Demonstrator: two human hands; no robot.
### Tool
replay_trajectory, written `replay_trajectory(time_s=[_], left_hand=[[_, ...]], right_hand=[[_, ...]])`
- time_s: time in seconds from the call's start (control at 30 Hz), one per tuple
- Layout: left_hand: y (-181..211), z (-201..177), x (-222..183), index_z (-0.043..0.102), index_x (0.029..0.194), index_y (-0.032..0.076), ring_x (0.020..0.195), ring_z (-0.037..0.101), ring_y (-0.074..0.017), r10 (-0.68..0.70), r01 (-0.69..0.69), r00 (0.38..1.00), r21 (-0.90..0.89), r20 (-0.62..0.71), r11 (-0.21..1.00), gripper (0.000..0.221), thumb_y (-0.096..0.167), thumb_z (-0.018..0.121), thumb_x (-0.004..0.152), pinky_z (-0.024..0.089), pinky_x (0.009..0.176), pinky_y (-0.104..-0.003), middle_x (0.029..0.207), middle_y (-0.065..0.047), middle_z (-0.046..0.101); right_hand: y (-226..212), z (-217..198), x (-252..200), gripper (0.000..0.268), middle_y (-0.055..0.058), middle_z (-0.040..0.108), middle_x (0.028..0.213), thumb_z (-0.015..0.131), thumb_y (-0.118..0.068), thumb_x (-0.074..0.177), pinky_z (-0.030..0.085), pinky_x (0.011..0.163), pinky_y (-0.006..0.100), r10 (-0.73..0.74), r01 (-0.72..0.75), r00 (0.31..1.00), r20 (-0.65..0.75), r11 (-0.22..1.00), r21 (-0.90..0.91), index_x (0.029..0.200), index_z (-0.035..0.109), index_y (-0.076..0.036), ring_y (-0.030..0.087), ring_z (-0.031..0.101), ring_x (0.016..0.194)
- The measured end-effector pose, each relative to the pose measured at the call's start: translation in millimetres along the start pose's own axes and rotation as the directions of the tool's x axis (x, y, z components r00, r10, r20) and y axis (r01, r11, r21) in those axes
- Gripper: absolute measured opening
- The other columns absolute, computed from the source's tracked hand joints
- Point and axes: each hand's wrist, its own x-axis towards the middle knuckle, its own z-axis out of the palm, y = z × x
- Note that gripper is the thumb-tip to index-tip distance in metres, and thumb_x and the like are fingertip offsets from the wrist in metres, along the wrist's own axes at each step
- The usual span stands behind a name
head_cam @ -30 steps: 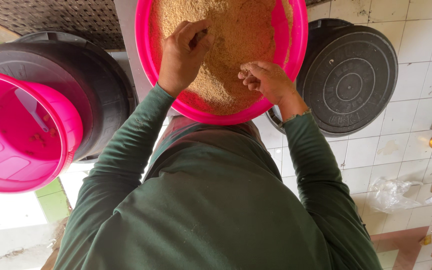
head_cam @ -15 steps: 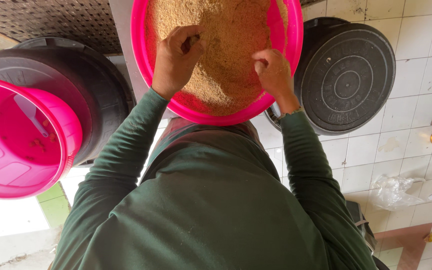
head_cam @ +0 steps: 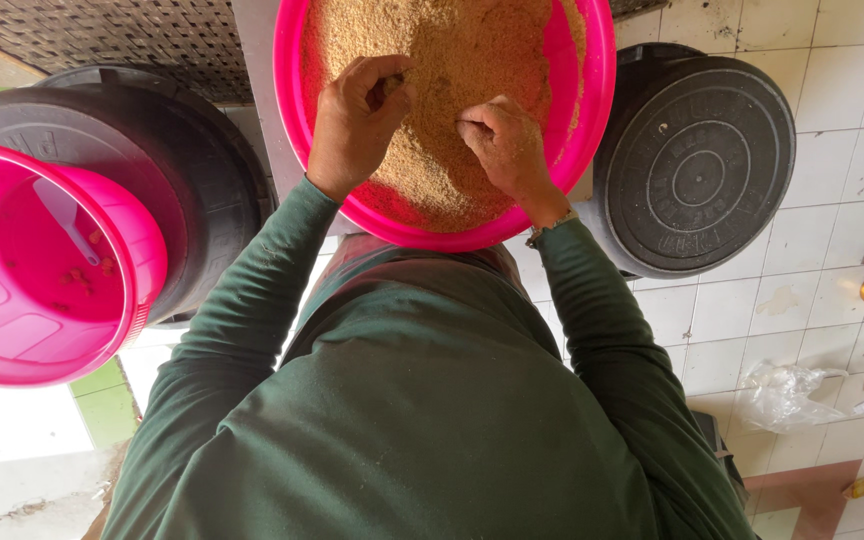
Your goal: The person mixes a brown granular substance in a pink basin by hand, occasionally picking up small clumps to break them apart and stirring the mixture thoroughly.
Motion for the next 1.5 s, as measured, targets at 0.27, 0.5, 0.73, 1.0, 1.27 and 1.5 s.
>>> replay_trajectory(time_s=[0.27, 0.5, 0.73, 1.0, 1.27, 1.5], left_hand=[[-4, -1, 0, 0.072, 0.124, 0.001, 0.075, 0.061, -0.0078, 0.005, -0.005, 1.000, 0.004, -0.016, 1.000, 0.024, 0.010, 0.073, 0.102, 0.056, 0.067, -0.026, 0.094, -0.003, 0.066], [-4, -4, -4, 0.071, 0.126, 0.001, 0.074, 0.061, -0.0075, -0.013, 0.013, 1.000, -0.036, -0.009, 0.999, 0.026, 0.007, 0.072, 0.101, 0.055, 0.065, -0.025, 0.094, -0.003, 0.066], [-5, -6, -7, 0.071, 0.126, 0.000, 0.073, 0.059, -0.0078, 0.001, -0.001, 1.000, -0.028, -0.009, 1.000, 0.025, 0.009, 0.073, 0.102, 0.053, 0.064, -0.025, 0.092, -0.003, 0.065], [-2, -13, -11, 0.070, 0.125, -0.001, 0.070, 0.063, -0.0062, -0.094, 0.099, 0.995, -0.140, 0.041, 0.985, 0.024, 0.008, 0.070, 0.103, 0.053, 0.062, -0.023, 0.085, -0.001, 0.066], [-11, -40, -32, 0.069, 0.124, -0.003, 0.079, 0.068, -0.0069, -0.164, 0.161, 0.986, -0.278, 0.014, 0.947, 0.022, 0.006, 0.068, 0.105, 0.060, 0.070, -0.023, 0.094, -0.004, 0.072], [-31, -67, -53, 0.069, 0.125, -0.007, 0.081, 0.068, -0.0087, -0.224, 0.171, 0.969, -0.367, -0.106, 0.914, 0.024, 0.004, 0.070, 0.103, 0.059, 0.074, -0.024, 0.098, -0.007, 0.074]], right_hand=[[5, -4, -5, 0.009, 0.010, 0.064, 0.104, 0.063, -0.013, 0.109, 0.053, 0.084, 0.040, 0.045, -0.038, 0.998, -0.050, 0.991, 0.131, 0.107, 0.062, -0.004, 0.025, 0.064, 0.094], [11, 4, -1, 0.012, 0.011, 0.066, 0.102, 0.070, -0.016, 0.101, 0.054, 0.082, 0.040, 0.031, -0.031, 0.999, 0.024, 0.999, -0.028, 0.106, 0.069, -0.006, 0.027, 0.065, 0.094], [36, 22, -5, 0.005, 0.005, 0.065, 0.104, 0.060, -0.015, 0.112, 0.057, 0.084, 0.034, -0.017, 0.016, 1.000, -0.010, 0.998, -0.056, 0.110, 0.062, -0.011, 0.015, 0.064, 0.094], [18, -11, -19, 0.015, 0.000, 0.059, 0.091, 0.060, -0.018, 0.109, 0.041, 0.064, 0.025, 0.498, -0.447, 0.832, 0.243, 0.344, 0.826, 0.110, 0.065, -0.004, 0.008, 0.050, 0.074], [14, -23, -26, 0.017, 0.002, 0.063, 0.095, 0.061, -0.014, 0.105, 0.047, 0.071, 0.027, 0.517, -0.365, 0.802, 0.298, 0.029, 0.931, 0.116, 0.066, -0.002, 0.012, 0.055, 0.084], [1, -29, -30, 0.020, 0.004, 0.066, 0.099, 0.061, -0.013, 0.104, 0.048, 0.073, 0.027, 0.527, -0.341, 0.805, 0.274, 0.032, 0.939, 0.117, 0.069, 0.000, 0.012, 0.056, 0.086]])
